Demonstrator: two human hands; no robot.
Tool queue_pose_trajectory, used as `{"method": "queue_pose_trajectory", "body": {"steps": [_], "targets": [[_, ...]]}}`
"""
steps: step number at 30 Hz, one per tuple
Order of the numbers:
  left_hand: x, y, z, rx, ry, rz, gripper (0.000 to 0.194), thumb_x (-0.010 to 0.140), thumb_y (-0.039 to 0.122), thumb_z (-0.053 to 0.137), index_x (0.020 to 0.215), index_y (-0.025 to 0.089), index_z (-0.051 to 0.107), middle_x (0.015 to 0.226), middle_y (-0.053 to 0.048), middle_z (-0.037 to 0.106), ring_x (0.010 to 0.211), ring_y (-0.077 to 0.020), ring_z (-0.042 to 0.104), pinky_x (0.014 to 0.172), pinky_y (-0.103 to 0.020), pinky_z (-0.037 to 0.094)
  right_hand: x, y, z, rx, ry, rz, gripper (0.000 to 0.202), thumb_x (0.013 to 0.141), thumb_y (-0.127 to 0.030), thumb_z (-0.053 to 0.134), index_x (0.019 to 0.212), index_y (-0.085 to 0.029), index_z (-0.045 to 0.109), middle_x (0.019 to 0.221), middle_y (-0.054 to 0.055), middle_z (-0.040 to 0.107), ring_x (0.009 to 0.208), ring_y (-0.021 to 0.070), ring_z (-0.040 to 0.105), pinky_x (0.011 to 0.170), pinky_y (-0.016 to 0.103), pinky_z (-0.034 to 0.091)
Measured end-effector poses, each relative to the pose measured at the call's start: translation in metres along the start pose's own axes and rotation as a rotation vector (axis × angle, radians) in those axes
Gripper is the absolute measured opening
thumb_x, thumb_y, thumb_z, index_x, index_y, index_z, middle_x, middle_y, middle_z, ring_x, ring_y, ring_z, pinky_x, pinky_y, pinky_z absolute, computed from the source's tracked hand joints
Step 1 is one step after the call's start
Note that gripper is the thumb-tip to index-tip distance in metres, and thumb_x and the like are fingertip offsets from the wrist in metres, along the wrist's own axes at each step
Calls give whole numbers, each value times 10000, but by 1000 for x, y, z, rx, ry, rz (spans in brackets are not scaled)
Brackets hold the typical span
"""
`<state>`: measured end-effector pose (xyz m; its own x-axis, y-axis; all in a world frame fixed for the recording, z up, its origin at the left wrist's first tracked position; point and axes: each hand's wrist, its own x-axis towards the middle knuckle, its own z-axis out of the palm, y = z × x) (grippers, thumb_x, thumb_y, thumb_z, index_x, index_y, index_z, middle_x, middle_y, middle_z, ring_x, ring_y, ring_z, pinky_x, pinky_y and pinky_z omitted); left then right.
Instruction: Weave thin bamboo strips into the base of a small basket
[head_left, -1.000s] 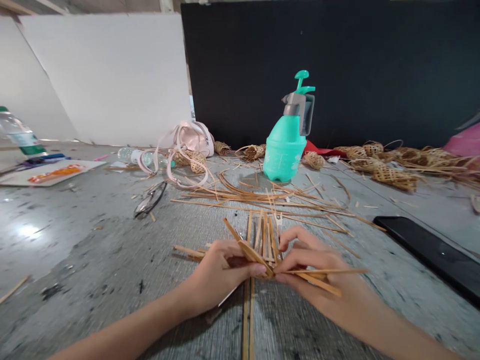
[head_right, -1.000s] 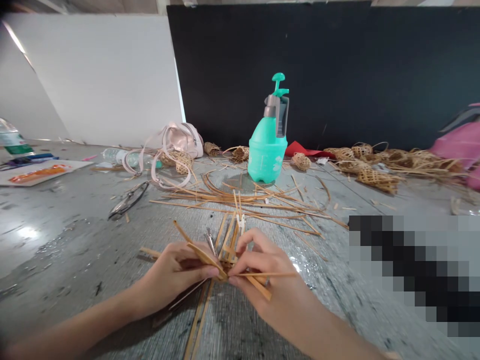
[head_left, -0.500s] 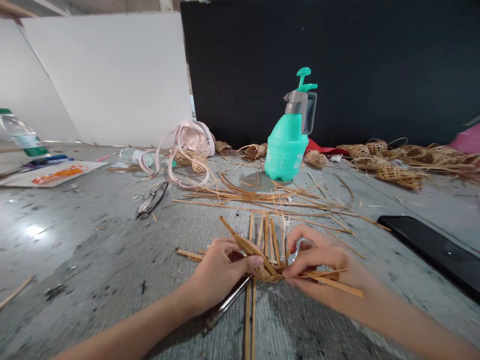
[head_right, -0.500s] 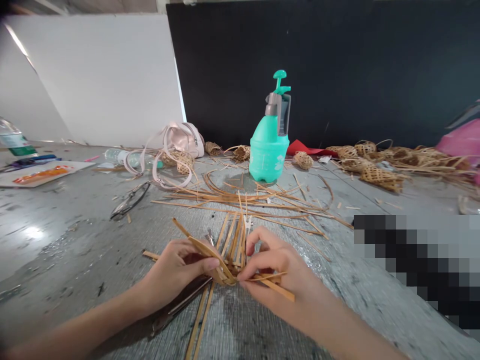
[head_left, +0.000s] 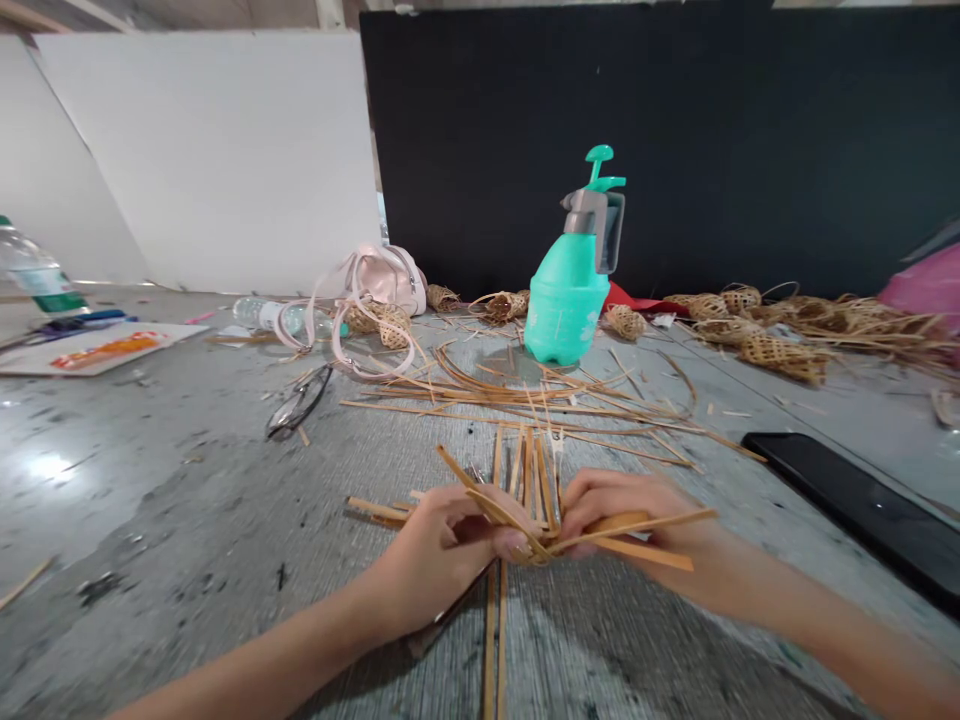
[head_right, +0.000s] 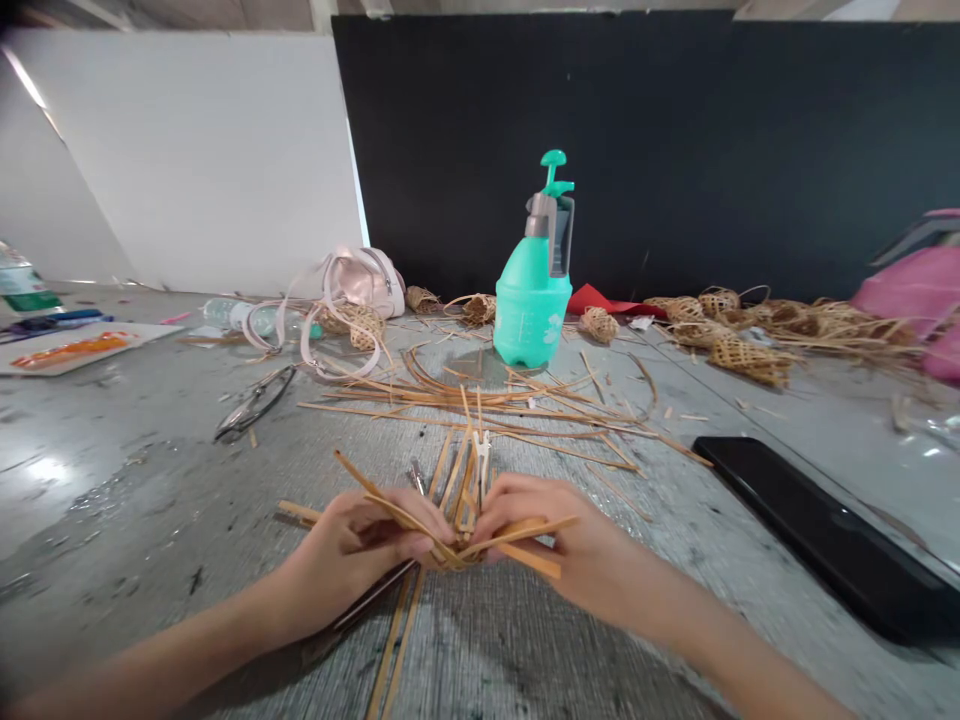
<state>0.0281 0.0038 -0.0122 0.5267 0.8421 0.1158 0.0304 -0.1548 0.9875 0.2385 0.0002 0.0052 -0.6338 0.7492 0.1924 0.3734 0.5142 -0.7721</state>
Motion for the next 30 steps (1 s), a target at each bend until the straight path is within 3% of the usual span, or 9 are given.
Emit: {"method": "queue_pose_trajectory", "body": {"steps": [5,11,13,16,19,22,25,30], "targets": [[-2,1,-3,99,-115,48,148,787,144,536,793,111,680,803,-81,678,779,-194,630,730,-282,472,2,13,11,26,112,29,153,796,-320,586,742,-200,664,709,20,567,641,128,556,537,231,422],[-3,3,-3,169,-126,126,182,810,156,509,813,123,687,784,-72,685,755,-191,640,696,-270,487,4,13,39,121,430,128,180,718,-363,650,694,-187,621,623,-6,568,518,103,535,442,205,408],[-3,2,-3,175,-107,110,181,795,143,514,810,121,692,790,-81,684,760,-202,643,692,-278,492,3,9,39,153,412,142,135,727,-301,642,676,-185,595,627,-7,571,552,112,544,472,213,426],[-3,-4,-2,150,-74,90,170,779,144,529,807,121,694,792,-83,681,752,-203,643,675,-271,497,1,5,29,126,249,82,41,757,-173,589,723,-186,606,738,17,599,669,127,569,573,238,463],[-5,-9,-1,146,-22,80,139,763,150,558,803,133,689,765,-60,675,713,-176,633,650,-241,491,-1,1,20,73,141,69,70,744,-149,606,792,-198,622,848,29,591,759,137,575,664,263,487],[-5,-9,-1,144,-17,71,127,763,145,564,797,146,686,764,-42,673,723,-157,622,657,-216,477,-1,-3,21,27,147,83,19,741,-191,621,739,-208,628,835,21,558,751,137,565,660,265,486],[-3,-3,1,113,7,37,113,756,154,574,779,145,685,756,-35,676,728,-151,619,660,-205,470,-1,-4,26,47,191,106,92,752,-147,571,696,-203,616,809,13,525,680,115,549,608,245,473],[3,4,0,118,117,-135,97,722,160,607,667,119,675,677,-37,680,644,-145,612,593,-201,455,-5,9,24,47,180,71,73,722,-144,603,692,-202,635,821,19,506,711,128,536,590,240,459]]}}
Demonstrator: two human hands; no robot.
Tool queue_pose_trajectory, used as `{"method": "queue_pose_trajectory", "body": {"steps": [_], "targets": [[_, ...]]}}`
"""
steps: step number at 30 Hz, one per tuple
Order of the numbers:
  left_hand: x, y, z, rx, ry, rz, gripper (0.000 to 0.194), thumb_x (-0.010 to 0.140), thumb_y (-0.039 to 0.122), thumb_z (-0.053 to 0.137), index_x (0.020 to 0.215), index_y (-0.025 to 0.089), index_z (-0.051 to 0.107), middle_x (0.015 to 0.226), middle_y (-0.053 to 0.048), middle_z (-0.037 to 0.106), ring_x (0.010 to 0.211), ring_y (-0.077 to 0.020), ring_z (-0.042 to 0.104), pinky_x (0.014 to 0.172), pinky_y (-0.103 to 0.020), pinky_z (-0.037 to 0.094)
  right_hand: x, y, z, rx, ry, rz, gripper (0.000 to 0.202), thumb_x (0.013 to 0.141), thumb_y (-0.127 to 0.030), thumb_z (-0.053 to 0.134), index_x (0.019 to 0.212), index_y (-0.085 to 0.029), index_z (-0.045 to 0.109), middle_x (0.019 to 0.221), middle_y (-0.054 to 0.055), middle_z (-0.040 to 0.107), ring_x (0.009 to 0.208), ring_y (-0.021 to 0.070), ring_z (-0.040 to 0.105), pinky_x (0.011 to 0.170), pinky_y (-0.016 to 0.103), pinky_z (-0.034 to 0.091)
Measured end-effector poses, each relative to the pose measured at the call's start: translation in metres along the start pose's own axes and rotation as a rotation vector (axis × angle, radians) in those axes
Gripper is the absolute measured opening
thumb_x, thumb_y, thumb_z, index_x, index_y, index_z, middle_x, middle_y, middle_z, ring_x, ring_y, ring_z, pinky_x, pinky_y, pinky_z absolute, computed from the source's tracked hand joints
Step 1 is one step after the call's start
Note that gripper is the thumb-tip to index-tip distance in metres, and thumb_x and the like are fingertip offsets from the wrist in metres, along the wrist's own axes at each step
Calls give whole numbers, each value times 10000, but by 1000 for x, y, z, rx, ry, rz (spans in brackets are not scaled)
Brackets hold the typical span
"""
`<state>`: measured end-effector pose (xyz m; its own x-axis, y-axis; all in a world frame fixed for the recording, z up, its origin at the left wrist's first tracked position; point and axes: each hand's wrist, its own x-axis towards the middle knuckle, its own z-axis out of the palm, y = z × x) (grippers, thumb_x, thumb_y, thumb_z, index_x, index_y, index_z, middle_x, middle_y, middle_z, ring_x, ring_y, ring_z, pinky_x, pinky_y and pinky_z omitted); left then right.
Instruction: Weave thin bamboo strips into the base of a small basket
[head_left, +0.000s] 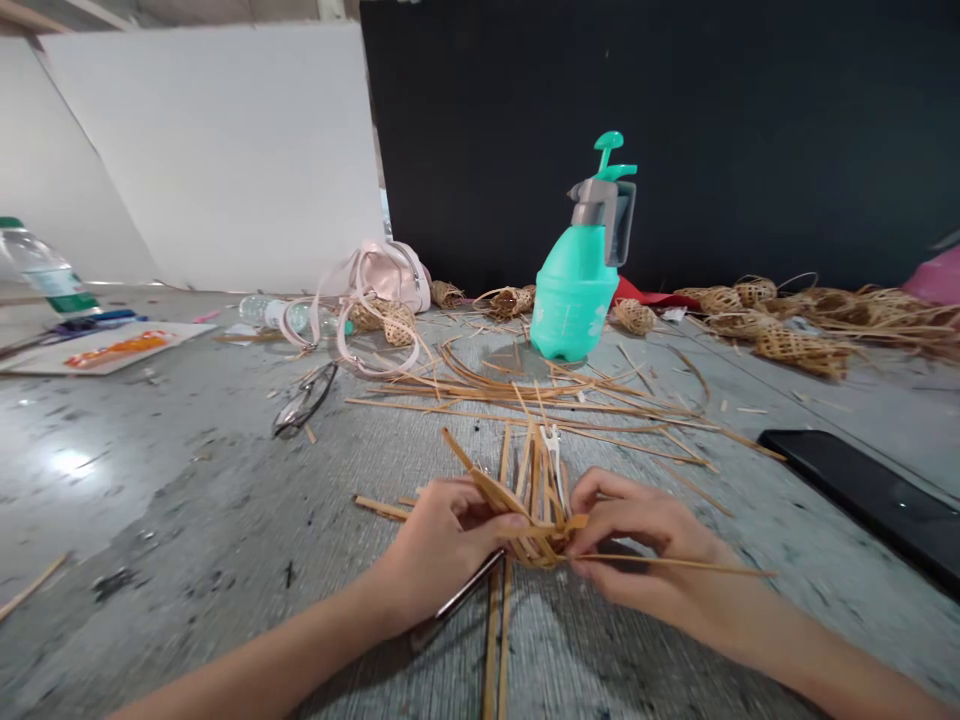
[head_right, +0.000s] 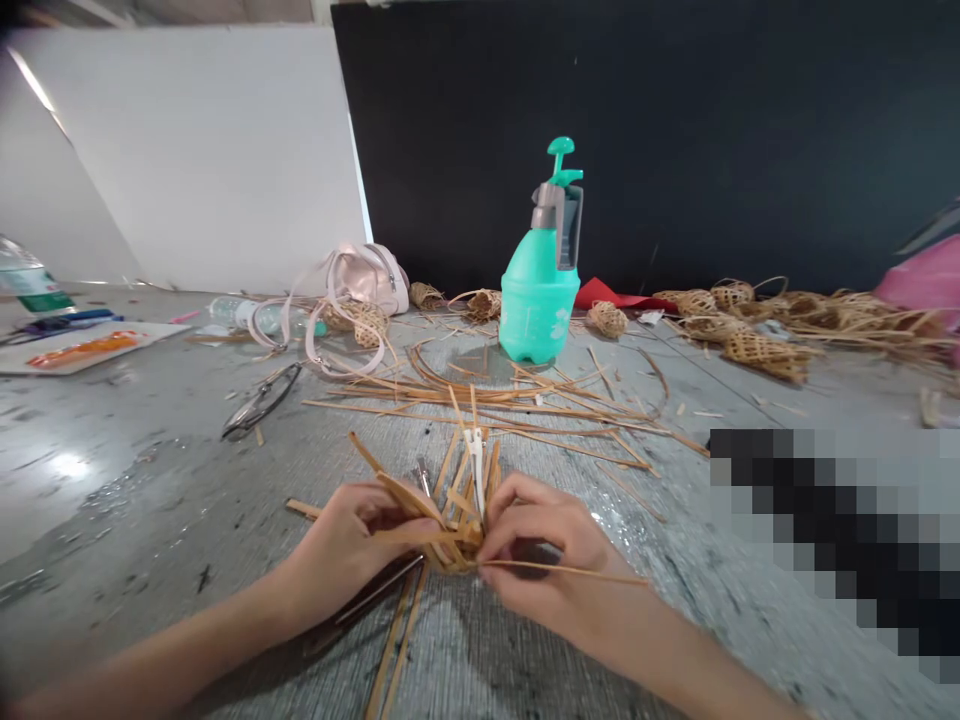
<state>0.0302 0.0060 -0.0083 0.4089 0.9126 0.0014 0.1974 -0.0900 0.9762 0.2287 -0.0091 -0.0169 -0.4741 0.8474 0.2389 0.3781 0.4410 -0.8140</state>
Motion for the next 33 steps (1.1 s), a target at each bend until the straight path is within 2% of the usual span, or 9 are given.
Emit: {"method": "queue_pose_trajectory", "body": {"steps": [10,15,17,19,20,22,24,28,33], "targets": [[1,4,0,-94,-7,-63,87,705,132,598,652,127,668,637,-15,675,622,-146,633,575,-210,494,5,11,-10,69,-21,125,56,693,-233,688,642,-207,689,761,3,528,653,106,532,576,227,438],[1,-1,1,-84,34,-51,76,699,134,613,636,124,654,648,-12,661,629,-145,633,581,-215,502,-9,-10,-33,-26,-368,377,101,761,-229,602,687,-228,671,687,-4,580,498,82,502,413,172,400],[1,-1,2,-57,34,-49,88,708,152,612,636,121,652,653,-20,659,634,-151,632,586,-223,503,-14,-26,-29,-53,-507,316,70,755,-246,620,732,-251,686,731,-1,625,512,89,548,431,168,430],[0,-1,2,-10,38,-45,113,723,177,606,645,111,654,650,-37,659,625,-160,625,580,-235,500,-16,-38,-14,-164,-394,54,97,771,-227,602,811,-268,680,756,-4,663,599,119,609,515,178,492],[0,-1,2,27,43,-34,129,731,190,602,653,105,658,654,-48,661,623,-164,620,578,-241,496,-16,-42,-5,-308,-250,-75,139,786,-197,565,856,-251,672,816,17,680,593,132,620,527,204,509],[-1,-2,2,115,52,8,155,744,208,595,669,96,671,680,-69,667,640,-171,612,589,-250,487,-15,-44,11,-608,-5,-296,279,829,-118,398,893,-188,660,860,66,694,546,160,629,477,249,517],[-2,-3,0,160,45,56,170,760,221,582,698,98,682,717,-79,674,662,-174,608,595,-250,480,-14,-42,20,-813,134,-440,406,811,-43,265,866,-139,656,843,95,701,516,169,632,438,261,511],[-4,-4,-1,156,2,101,211,788,241,548,726,89,680,747,-90,673,676,-178,604,609,-258,477,-14,-35,24,-978,228,-521,426,784,-11,226,834,-116,636,775,109,703,596,186,661,490,250,527],[-5,-3,0,190,21,89,206,770,229,562,676,88,679,718,-88,667,668,-177,596,620,-266,473,-17,-29,25,-888,152,-384,398,714,36,269,873,-155,579,786,81,689,581,161,641,433,224,492]]}}
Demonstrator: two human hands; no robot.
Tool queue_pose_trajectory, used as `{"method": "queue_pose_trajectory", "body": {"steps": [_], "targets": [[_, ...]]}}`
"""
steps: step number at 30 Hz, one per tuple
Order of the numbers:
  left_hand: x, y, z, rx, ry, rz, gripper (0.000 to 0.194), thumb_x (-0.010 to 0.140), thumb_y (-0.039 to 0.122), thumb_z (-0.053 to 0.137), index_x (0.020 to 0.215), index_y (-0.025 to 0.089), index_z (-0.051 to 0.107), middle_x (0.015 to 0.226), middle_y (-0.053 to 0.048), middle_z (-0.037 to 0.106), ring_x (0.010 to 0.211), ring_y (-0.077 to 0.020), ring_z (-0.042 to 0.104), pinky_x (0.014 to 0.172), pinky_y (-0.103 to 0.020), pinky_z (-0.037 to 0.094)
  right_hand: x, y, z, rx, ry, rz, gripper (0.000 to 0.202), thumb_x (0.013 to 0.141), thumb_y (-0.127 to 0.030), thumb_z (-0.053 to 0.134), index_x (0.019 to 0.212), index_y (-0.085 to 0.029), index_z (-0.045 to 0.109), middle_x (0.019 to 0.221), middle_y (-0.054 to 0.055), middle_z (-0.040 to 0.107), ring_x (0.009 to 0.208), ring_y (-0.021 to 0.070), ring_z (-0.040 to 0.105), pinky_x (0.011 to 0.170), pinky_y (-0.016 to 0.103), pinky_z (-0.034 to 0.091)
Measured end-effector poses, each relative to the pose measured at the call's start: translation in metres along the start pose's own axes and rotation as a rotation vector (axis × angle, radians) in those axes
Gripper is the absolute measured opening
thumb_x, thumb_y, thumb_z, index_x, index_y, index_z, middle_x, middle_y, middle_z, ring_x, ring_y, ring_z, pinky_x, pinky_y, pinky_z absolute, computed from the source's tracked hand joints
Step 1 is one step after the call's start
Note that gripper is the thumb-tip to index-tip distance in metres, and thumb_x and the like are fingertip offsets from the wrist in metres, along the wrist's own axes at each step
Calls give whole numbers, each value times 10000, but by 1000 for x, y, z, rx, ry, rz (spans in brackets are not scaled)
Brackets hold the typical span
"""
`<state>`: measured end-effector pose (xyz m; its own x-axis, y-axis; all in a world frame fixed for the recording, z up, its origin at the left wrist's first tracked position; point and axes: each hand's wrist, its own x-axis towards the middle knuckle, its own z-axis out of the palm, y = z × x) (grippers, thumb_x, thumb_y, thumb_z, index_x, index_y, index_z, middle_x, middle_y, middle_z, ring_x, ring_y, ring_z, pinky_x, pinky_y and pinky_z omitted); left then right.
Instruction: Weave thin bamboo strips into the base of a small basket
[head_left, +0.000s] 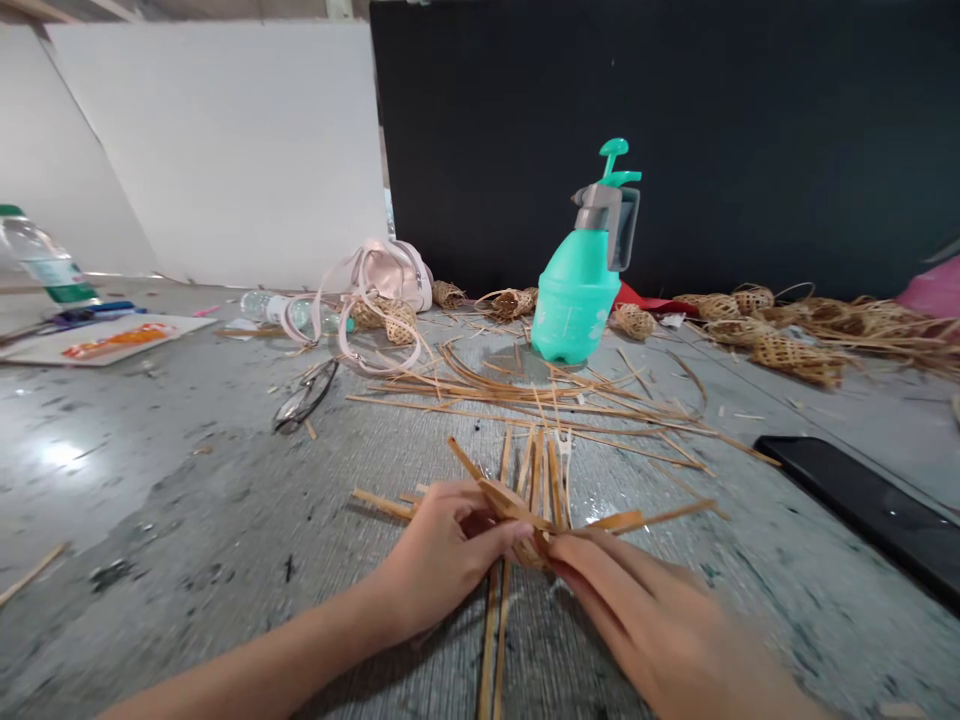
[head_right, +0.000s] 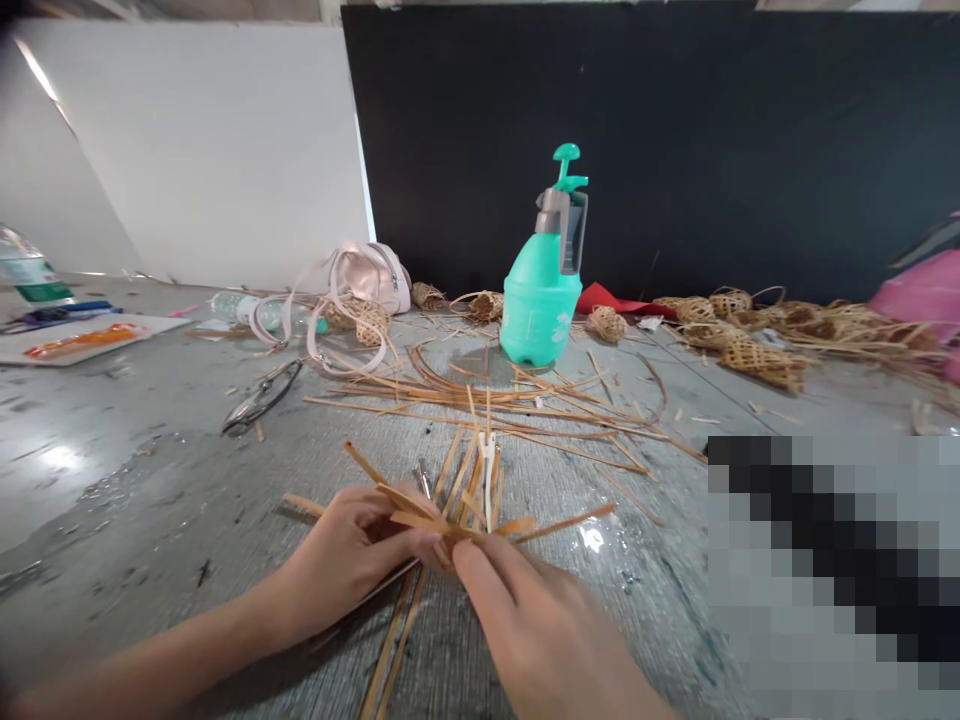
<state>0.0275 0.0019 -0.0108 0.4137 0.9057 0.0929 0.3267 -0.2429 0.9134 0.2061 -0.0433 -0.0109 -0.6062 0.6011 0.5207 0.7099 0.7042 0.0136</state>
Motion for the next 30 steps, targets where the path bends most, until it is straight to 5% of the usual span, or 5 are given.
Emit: {"method": "queue_pose_trajectory", "body": {"steps": [6,15,19,25,30], "targets": [[4,-1,-1,-127,8,-57,174,757,203,569,684,89,678,701,-74,663,640,-161,597,572,-235,467,-4,4,4,80,-70,67,336,768,-1,264,835,-194,530,752,67,657,573,170,627,414,245,468],[-7,0,6,-164,-76,174,153,798,162,543,789,119,689,741,-60,675,693,-166,611,630,-242,483,-6,-3,24,288,-34,290,132,849,-124,392,771,-228,416,602,-19,593,475,137,571,422,227,399],[-6,0,-1,5,-105,281,112,788,162,583,816,135,688,836,-65,683,778,-171,616,729,-263,480,-6,-1,26,351,-2,344,174,803,-114,441,713,-235,354,551,-47,529,434,109,500,416,212,361],[-5,10,-19,339,-362,477,275,744,33,564,952,186,658,1082,-56,628,1008,-186,557,893,-301,414,-5,0,24,471,-58,477,163,775,-121,453,724,-240,353,575,-48,518,466,112,489,435,219,375],[-5,14,-19,660,-417,660,149,812,59,503,784,126,633,942,-91,655,929,-201,584,844,-305,447,-1,3,23,583,-28,500,138,766,-110,475,798,-236,429,607,-46,559,482,106,529,446,202,411]]}}
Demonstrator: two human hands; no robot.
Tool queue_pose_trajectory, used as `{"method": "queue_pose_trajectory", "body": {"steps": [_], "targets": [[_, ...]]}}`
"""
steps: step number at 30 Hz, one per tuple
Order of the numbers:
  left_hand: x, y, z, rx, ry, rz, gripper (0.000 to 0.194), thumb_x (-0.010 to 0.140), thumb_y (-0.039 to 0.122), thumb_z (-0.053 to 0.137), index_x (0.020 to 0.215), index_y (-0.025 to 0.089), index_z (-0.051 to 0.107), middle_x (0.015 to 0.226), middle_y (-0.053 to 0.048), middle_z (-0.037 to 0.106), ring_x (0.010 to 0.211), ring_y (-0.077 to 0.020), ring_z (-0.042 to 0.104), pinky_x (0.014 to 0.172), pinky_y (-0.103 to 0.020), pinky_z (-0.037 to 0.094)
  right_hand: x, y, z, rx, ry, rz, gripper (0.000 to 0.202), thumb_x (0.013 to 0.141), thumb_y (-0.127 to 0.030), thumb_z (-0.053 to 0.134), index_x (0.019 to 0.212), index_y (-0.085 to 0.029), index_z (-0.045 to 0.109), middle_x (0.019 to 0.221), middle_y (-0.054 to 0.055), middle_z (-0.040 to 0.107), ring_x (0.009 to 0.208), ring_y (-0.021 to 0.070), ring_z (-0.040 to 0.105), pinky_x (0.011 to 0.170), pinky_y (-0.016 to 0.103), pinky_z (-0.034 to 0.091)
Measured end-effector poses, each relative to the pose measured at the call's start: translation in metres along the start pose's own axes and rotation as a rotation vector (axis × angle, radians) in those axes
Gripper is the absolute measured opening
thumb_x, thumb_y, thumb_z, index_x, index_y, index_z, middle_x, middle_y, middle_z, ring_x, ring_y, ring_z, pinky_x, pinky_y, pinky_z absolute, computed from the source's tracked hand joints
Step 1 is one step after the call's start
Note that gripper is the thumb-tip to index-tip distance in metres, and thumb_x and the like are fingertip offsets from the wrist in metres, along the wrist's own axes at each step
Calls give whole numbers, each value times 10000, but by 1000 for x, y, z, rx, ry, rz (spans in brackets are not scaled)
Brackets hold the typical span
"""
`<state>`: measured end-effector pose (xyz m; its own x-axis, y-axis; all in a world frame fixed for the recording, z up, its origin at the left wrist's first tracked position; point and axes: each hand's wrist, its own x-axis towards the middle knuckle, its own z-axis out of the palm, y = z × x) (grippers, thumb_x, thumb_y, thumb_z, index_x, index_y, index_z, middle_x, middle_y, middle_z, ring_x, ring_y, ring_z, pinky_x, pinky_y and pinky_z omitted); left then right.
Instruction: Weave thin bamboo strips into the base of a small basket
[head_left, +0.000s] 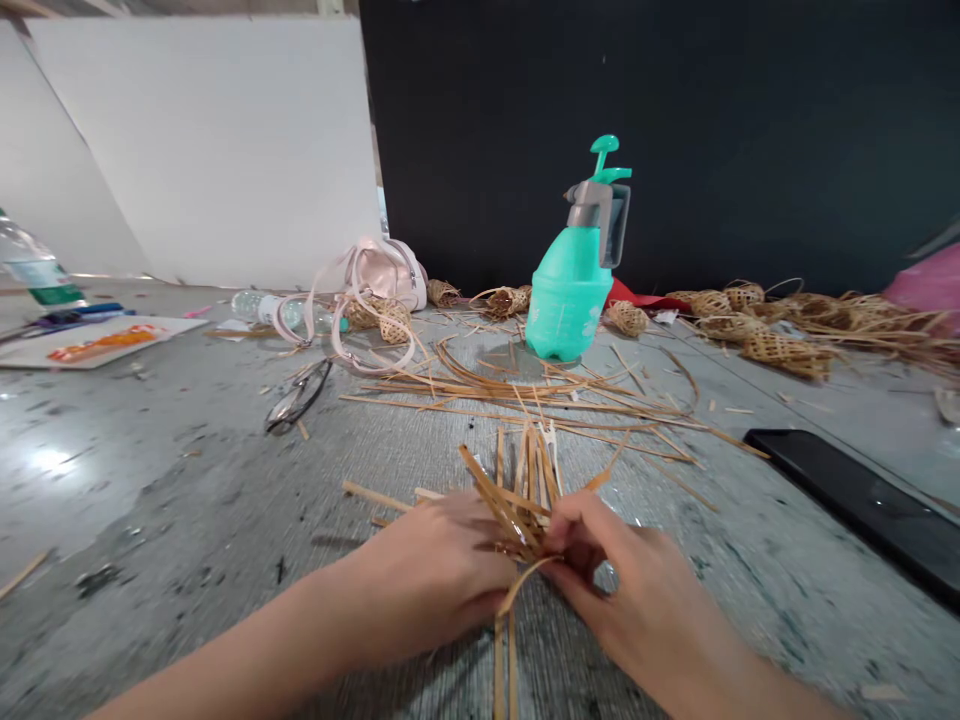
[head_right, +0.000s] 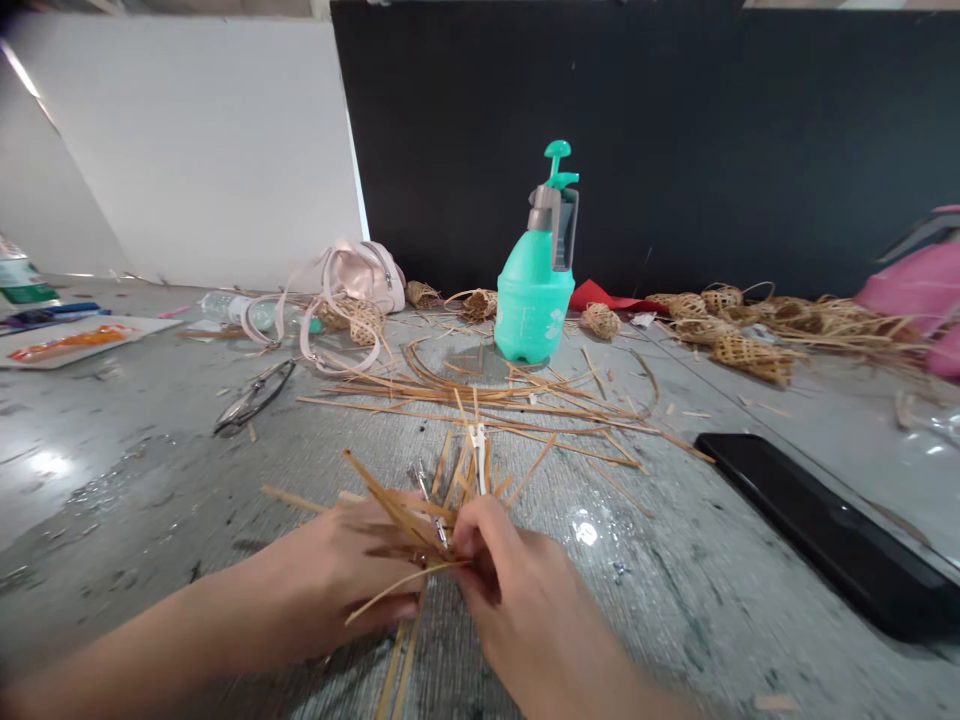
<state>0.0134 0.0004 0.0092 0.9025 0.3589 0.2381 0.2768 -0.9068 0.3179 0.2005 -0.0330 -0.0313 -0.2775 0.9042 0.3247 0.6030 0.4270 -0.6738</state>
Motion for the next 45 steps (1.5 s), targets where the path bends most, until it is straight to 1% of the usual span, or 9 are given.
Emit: {"method": "queue_pose_trajectory", "body": {"steps": [6,11,17,21,25,28,31,37,45], "targets": [[0,6,5,302,-3,149,316,808,34,359,637,98,616,628,-105,619,581,-193,562,582,-294,487,5,-1,-1,-6,5,-81,114,781,-124,490,819,-208,557,661,-7,629,551,122,572,526,227,455],[1,4,4,290,-23,181,303,801,45,365,689,71,646,606,-118,617,569,-204,563,560,-303,490,6,-4,-3,-46,11,-105,118,777,-130,507,767,-194,606,635,-6,624,531,120,549,526,236,448],[1,-2,8,238,85,261,320,814,18,339,748,70,648,611,-129,643,609,-205,609,605,-306,526,6,-2,-3,-43,3,-102,142,771,-133,503,763,-197,629,623,-9,620,519,115,543,526,229,446],[2,-9,14,156,154,172,297,861,64,358,749,73,633,682,-116,667,656,-186,623,652,-291,527,6,-2,-2,5,4,-81,160,761,-103,496,758,-196,626,665,-5,643,578,120,577,559,224,452],[3,-13,19,-166,334,-1,156,834,121,508,776,117,653,764,-74,697,721,-154,643,695,-249,514,7,-8,-3,71,-6,30,145,748,-83,530,712,-199,608,630,-32,628,560,102,562,526,199,425],[3,-11,21,-479,346,-247,85,769,165,613,818,129,673,834,-68,698,750,-156,650,685,-234,515,8,-12,-4,86,1,65,136,741,-80,550,691,-193,607,610,-37,621,549,95,552,520,191,414],[4,-9,22,-604,290,-393,145,761,164,606,883,122,672,864,-74,689,760,-166,645,663,-235,511,9,-14,-5,114,-12,74,143,753,-95,545,700,-202,624,617,-36,625,553,96,549,525,192,415],[6,-8,24,-450,290,-383,146,754,120,552,829,140,675,795,-44,679,733,-153,613,698,-241,474,12,-9,-8,128,-63,82,165,738,-92,541,639,-200,618,556,-45,575,499,90,502,481,188,386],[7,-6,26,-470,288,-402,99,657,51,523,668,137,571,695,-13,598,621,-120,542,595,-214,428,12,-3,-9,49,-118,95,205,794,-178,505,593,-194,541,487,-48,511,456,95,472,451,204,359]]}}
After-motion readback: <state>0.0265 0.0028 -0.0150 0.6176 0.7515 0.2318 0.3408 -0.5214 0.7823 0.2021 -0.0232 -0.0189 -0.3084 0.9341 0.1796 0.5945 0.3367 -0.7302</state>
